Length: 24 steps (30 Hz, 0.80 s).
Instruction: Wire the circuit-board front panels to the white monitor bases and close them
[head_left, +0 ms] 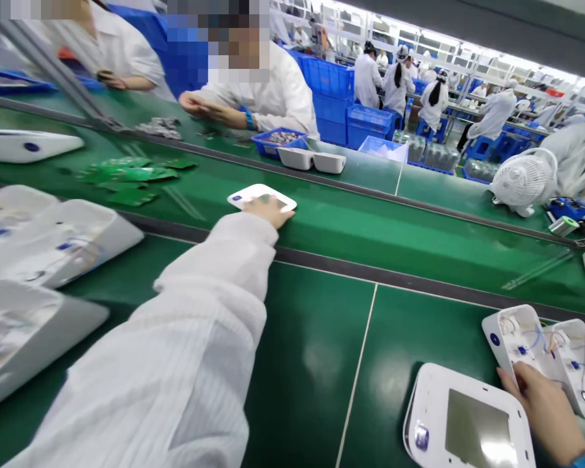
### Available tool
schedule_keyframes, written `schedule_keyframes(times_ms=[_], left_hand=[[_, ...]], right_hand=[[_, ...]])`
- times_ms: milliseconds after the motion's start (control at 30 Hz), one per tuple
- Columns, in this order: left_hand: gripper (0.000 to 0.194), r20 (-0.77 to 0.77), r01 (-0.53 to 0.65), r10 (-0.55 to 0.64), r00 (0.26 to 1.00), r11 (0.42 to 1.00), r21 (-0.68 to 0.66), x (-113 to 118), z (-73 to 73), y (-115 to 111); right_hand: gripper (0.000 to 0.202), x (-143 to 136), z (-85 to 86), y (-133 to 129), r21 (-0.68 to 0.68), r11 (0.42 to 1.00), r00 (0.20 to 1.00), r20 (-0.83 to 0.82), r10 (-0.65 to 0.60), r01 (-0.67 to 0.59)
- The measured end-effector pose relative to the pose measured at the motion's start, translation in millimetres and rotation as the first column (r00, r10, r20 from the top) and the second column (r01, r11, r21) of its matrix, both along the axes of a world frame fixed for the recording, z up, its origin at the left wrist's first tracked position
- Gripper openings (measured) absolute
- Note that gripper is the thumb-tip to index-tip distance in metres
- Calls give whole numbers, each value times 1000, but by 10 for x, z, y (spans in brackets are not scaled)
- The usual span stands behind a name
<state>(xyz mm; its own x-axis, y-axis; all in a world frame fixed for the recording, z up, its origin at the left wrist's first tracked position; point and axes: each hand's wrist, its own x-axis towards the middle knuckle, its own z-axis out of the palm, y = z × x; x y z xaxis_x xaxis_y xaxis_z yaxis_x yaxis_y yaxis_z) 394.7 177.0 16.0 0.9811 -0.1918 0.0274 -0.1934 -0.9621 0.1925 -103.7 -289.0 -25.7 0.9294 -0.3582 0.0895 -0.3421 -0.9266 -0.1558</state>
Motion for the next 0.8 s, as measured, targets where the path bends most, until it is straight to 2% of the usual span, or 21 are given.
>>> schedule_keyframes(times_ms=[100, 167, 233, 300, 367, 400, 433, 467, 533, 600, 667, 733, 800], left_hand=[[78, -43, -105, 109, 993, 991, 78, 76, -44, 213], [67, -46, -98, 104, 994, 989, 109, 35, 32, 316], [59, -10, -93, 95, 995, 988, 125, -138, 173, 412], [53, 45, -81, 76, 996, 988, 130, -480, 288, 493], [53, 102, -46, 33, 994, 991, 125, -972, 272, 556], [53, 139, -30, 14, 990, 993, 113, -1249, 200, 591], [52, 222, 41, -51, 974, 998, 52, -1526, 90, 637], [51, 314, 84, -70, 947, 996, -32, -1789, -44, 700], [60, 378, 208, -138, 915, 967, -149, -2223, -322, 872], [67, 328, 321, -243, 913, 924, -208, -2506, -516, 1042], [64, 248, 354, -297, 922, 906, -231, -2673, -563, 1095], [61, 221, 344, -295, 929, 910, -232, -2803, -475, 933], [65, 267, 351, -284, 921, 903, -249, -2954, -321, 514]], right_hand=[[38, -154, -16, -53, -53, 998, 999, 29, 20, -18], [35, -191, -43, -109, -110, 992, 997, 48, 59, -53], [34, -163, -87, -170, -175, 979, 991, 60, 120, -108], [35, -96, -131, -204, -242, 958, 982, 66, 175, -154], [36, -28, -140, -183, -295, 940, 979, 58, 194, -169], [36, -3, -121, -154, -311, 936, 981, 52, 189, -164], [37, 12, -86, -120, -320, 934, 983, 41, 181, -159], [36, 19, -34, -85, -319, 935, 984, 35, 173, -153], [35, 3, 105, -31, -290, 946, 986, 30, 162, -147], [31, -54, 259, 12, -238, 967, 986, 116, 117, -87], [32, -147, 385, 75, -102, 994, 967, 243, 71, -48], [34, -249, 448, 177, 137, 988, 957, 286, 35, -77], [38, -324, 436, 299, 394, 907, 970, 234, 57, -149]])
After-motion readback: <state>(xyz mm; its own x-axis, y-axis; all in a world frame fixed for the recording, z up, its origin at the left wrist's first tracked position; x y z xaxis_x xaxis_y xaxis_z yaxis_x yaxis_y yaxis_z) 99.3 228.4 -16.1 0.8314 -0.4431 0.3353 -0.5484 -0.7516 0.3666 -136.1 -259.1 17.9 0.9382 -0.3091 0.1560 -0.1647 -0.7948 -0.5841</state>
